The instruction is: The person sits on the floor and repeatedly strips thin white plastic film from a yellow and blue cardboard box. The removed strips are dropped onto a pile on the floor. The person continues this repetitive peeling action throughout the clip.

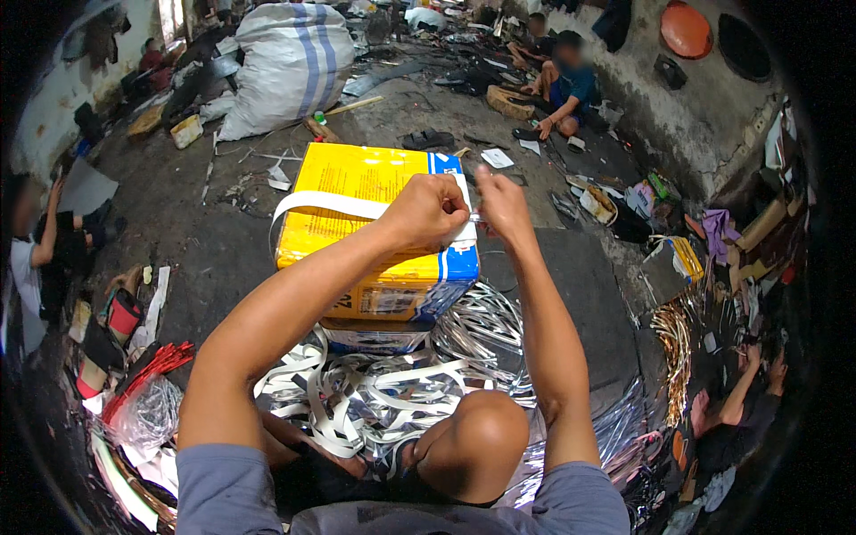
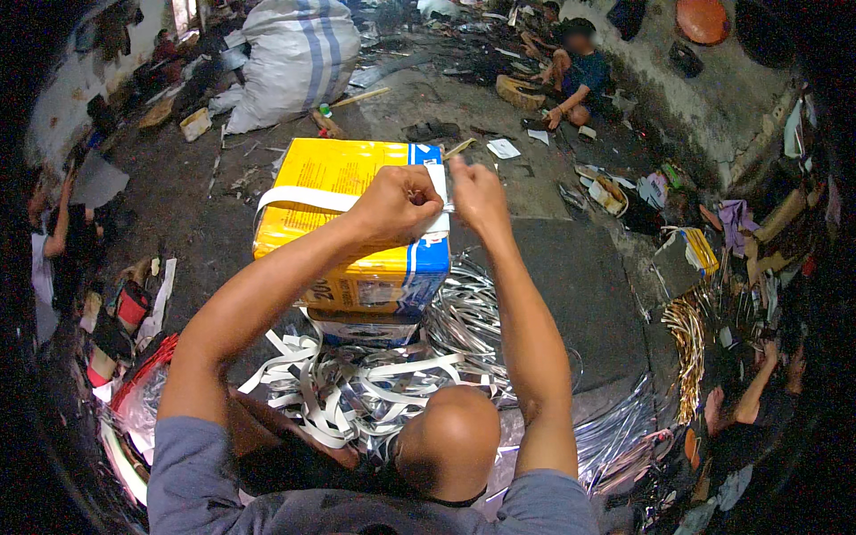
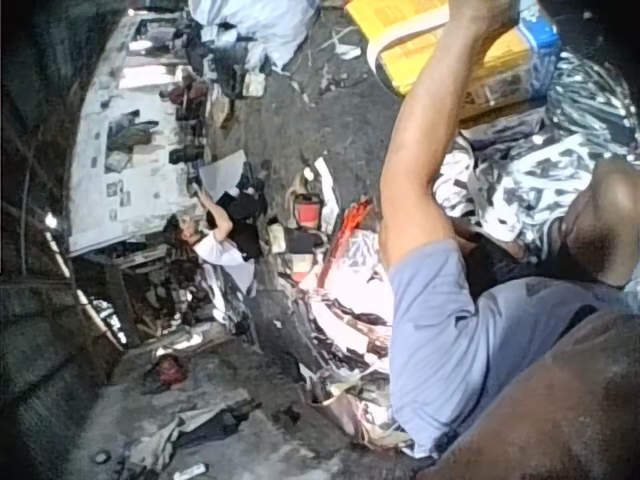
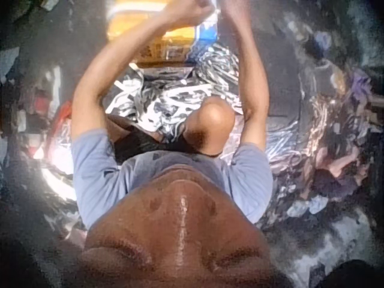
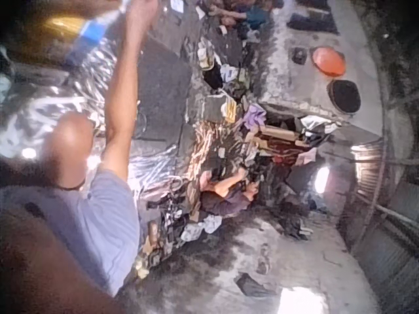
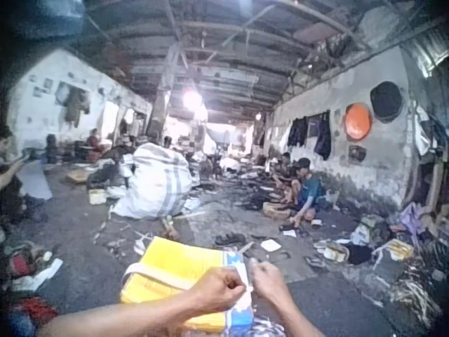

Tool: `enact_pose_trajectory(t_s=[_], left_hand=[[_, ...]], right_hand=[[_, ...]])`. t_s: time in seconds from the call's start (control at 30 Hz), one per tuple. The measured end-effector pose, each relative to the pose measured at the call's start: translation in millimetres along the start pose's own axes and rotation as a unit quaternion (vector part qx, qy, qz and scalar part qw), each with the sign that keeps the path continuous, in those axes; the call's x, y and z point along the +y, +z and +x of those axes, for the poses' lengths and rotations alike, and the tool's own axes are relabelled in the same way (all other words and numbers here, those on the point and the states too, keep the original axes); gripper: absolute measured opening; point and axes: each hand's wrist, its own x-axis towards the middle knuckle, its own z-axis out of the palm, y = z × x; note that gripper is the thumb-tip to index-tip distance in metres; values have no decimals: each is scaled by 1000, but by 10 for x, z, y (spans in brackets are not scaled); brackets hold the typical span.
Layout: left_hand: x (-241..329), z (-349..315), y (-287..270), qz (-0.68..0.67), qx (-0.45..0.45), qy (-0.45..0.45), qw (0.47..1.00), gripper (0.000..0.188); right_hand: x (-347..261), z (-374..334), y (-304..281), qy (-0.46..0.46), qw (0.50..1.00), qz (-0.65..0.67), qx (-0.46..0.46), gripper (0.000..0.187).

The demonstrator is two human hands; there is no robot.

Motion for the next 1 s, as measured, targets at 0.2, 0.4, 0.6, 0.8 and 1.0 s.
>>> enact_pose_trajectory(t_s=[0.2,0.4,0.6,0.8,1.0], left_hand=[[-51,19,-40,3,-8,-22,1000,13],[-34,43,-51,31,-19,-15,999,10],[-2,50,-32,29,-11,3,1000,13],[21,42,-37,29,-32,-14,999,7],[73,38,-44,11,-36,-40,999,7]], right_hand=[[431,100,294,1,998,64,10,34],[1321,-15,733,-38,996,77,34,36],[2318,-609,1319,28,998,47,30,36],[3171,-857,1683,96,985,-144,-25,32],[3766,-1257,1752,197,955,-206,-79,36]])
